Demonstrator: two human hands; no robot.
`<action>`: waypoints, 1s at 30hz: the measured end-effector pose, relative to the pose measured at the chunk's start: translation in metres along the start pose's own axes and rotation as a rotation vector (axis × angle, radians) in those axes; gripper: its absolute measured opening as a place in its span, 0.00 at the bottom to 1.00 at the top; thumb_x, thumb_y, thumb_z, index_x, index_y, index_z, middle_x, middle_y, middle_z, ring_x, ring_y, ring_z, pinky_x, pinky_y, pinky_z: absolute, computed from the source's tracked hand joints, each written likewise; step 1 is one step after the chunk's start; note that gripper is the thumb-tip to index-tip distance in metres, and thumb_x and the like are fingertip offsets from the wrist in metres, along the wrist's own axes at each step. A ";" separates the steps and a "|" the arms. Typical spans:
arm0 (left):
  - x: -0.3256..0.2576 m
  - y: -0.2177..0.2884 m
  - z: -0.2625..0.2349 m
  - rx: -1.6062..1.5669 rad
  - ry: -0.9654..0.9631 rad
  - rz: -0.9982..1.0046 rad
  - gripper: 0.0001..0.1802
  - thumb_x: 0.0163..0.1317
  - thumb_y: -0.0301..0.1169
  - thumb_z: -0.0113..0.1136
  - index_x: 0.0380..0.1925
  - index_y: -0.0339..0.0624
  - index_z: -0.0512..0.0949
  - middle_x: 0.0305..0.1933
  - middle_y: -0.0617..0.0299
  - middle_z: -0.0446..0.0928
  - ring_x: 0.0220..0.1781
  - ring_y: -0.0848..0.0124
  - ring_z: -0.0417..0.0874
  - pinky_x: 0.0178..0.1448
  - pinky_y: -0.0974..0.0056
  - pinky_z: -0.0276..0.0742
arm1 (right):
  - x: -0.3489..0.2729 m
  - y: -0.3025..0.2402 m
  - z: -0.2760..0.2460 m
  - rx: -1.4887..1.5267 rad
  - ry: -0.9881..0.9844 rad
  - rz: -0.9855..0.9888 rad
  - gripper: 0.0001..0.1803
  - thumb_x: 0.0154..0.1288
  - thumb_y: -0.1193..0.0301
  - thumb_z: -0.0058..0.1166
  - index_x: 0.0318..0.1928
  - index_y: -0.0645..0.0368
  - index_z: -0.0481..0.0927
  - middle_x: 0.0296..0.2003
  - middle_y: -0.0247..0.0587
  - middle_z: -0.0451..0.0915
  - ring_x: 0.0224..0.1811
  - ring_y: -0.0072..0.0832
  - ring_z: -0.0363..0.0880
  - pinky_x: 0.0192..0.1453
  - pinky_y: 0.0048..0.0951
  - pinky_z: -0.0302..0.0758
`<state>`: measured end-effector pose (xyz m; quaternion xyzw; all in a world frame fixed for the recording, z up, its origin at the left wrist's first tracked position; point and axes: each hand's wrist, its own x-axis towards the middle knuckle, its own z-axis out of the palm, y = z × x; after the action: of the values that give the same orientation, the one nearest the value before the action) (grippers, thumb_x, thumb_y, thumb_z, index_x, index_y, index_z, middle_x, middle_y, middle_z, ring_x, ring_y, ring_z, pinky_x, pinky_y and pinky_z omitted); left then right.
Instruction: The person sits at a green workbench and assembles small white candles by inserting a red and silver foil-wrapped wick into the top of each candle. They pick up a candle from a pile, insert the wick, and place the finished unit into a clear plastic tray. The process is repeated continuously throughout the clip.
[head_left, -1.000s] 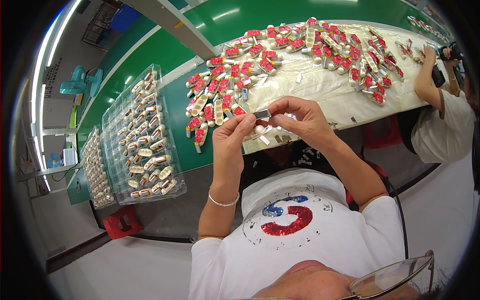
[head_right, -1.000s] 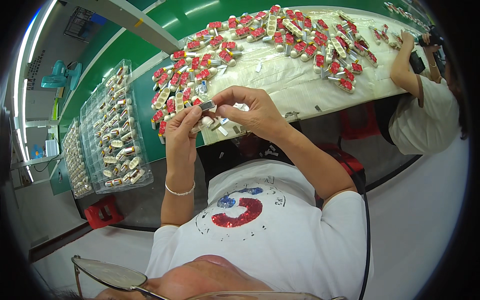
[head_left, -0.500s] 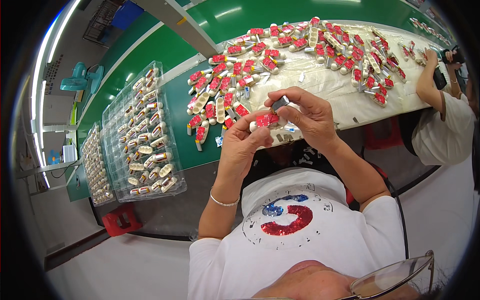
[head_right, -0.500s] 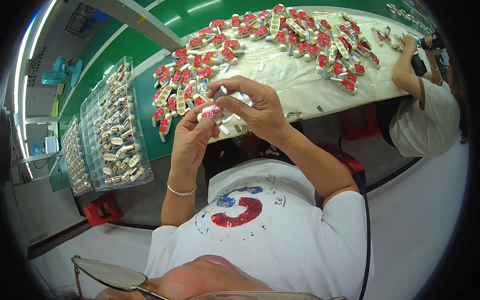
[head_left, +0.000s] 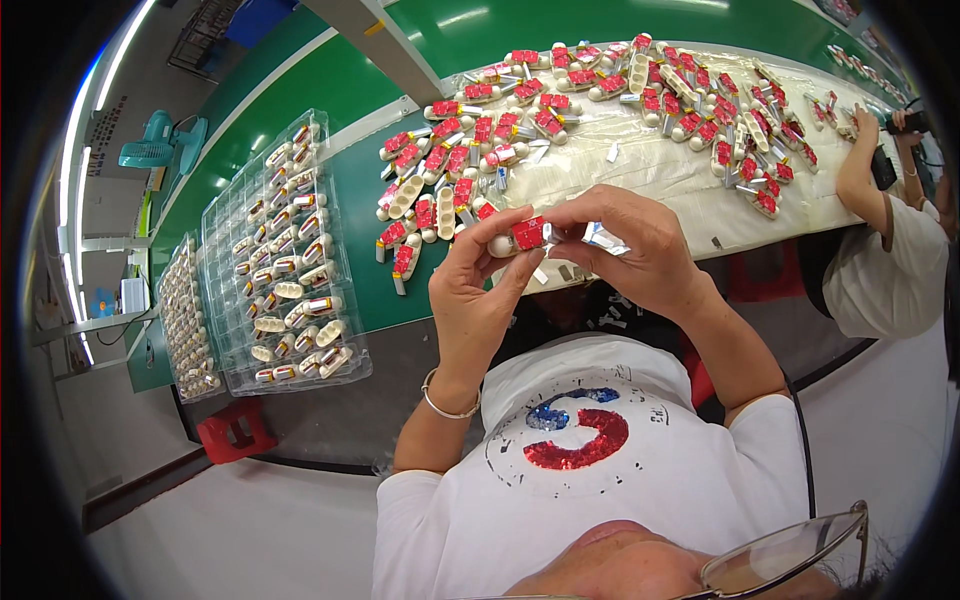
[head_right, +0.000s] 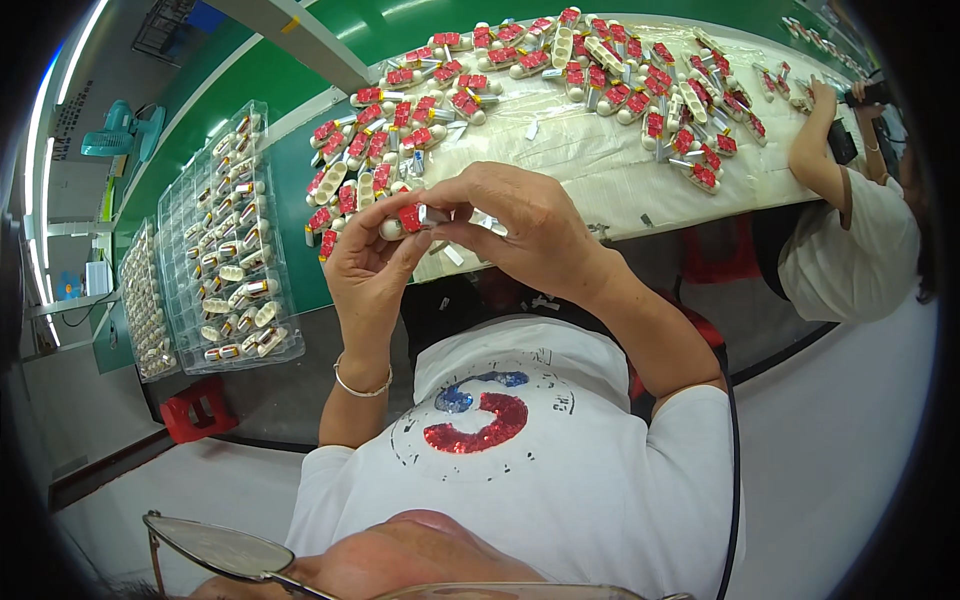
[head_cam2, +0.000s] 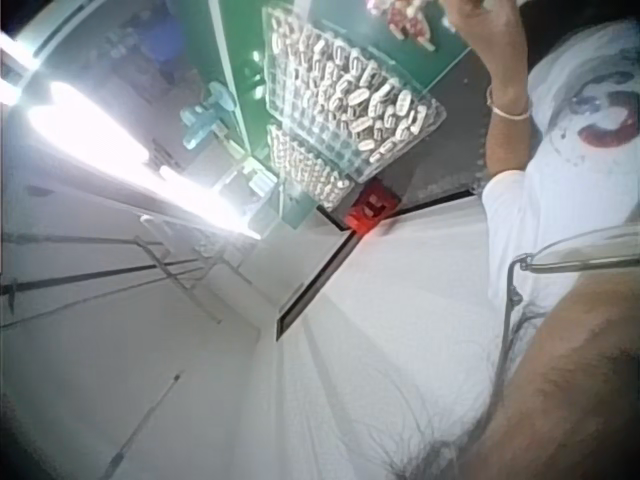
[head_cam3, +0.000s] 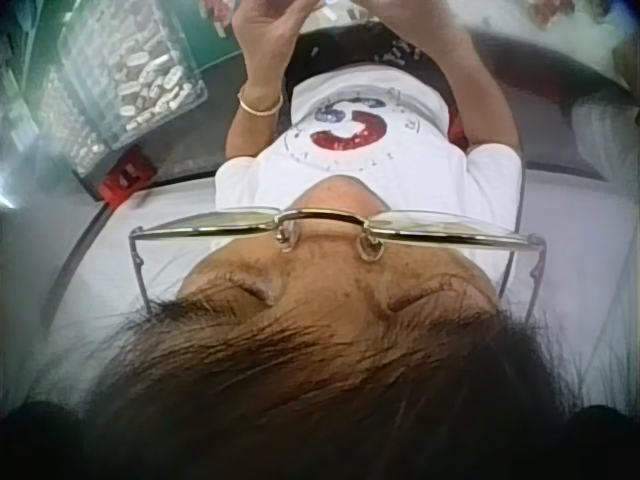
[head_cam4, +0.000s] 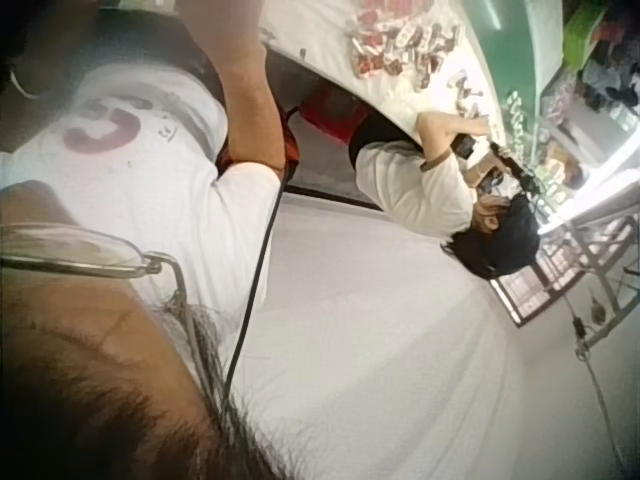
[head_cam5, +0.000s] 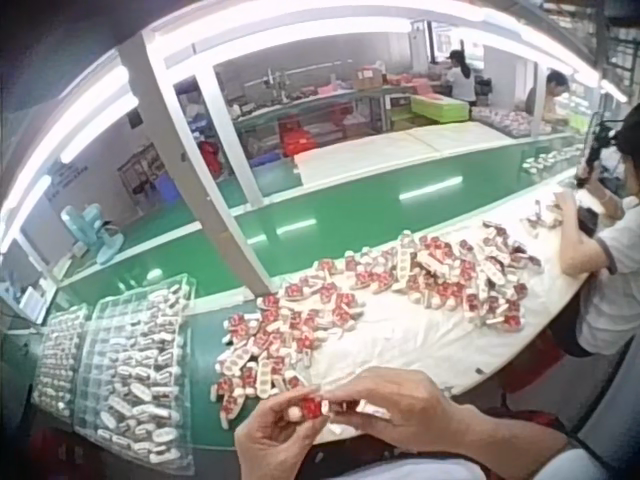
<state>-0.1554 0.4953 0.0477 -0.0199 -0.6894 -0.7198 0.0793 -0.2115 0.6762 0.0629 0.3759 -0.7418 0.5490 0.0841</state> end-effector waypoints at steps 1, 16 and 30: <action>-0.001 0.000 0.001 -0.001 0.010 0.017 0.19 0.58 0.18 0.64 0.50 0.35 0.78 0.53 0.57 0.78 0.51 0.73 0.81 0.57 0.69 0.80 | 0.000 0.003 0.001 -0.025 0.015 -0.025 0.19 0.53 0.77 0.66 0.48 0.58 0.82 0.33 0.38 0.81 0.33 0.30 0.81 0.37 0.26 0.78; -0.005 0.014 -0.006 0.157 -0.072 0.050 0.18 0.59 0.17 0.63 0.50 0.31 0.77 0.54 0.50 0.79 0.54 0.68 0.81 0.59 0.66 0.79 | -0.003 0.002 0.004 -0.145 0.030 -0.149 0.19 0.51 0.78 0.67 0.46 0.53 0.85 0.35 0.36 0.82 0.34 0.28 0.80 0.34 0.25 0.78; -0.004 0.008 -0.004 0.017 -0.102 -0.051 0.16 0.58 0.18 0.64 0.48 0.32 0.80 0.50 0.54 0.81 0.48 0.72 0.83 0.53 0.68 0.82 | -0.011 0.000 0.005 -0.319 -0.010 -0.196 0.20 0.48 0.80 0.62 0.45 0.56 0.82 0.36 0.33 0.81 0.35 0.31 0.79 0.34 0.28 0.78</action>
<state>-0.1503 0.4911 0.0551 -0.0384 -0.6988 -0.7138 0.0259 -0.2027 0.6774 0.0548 0.4311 -0.7796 0.4117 0.1918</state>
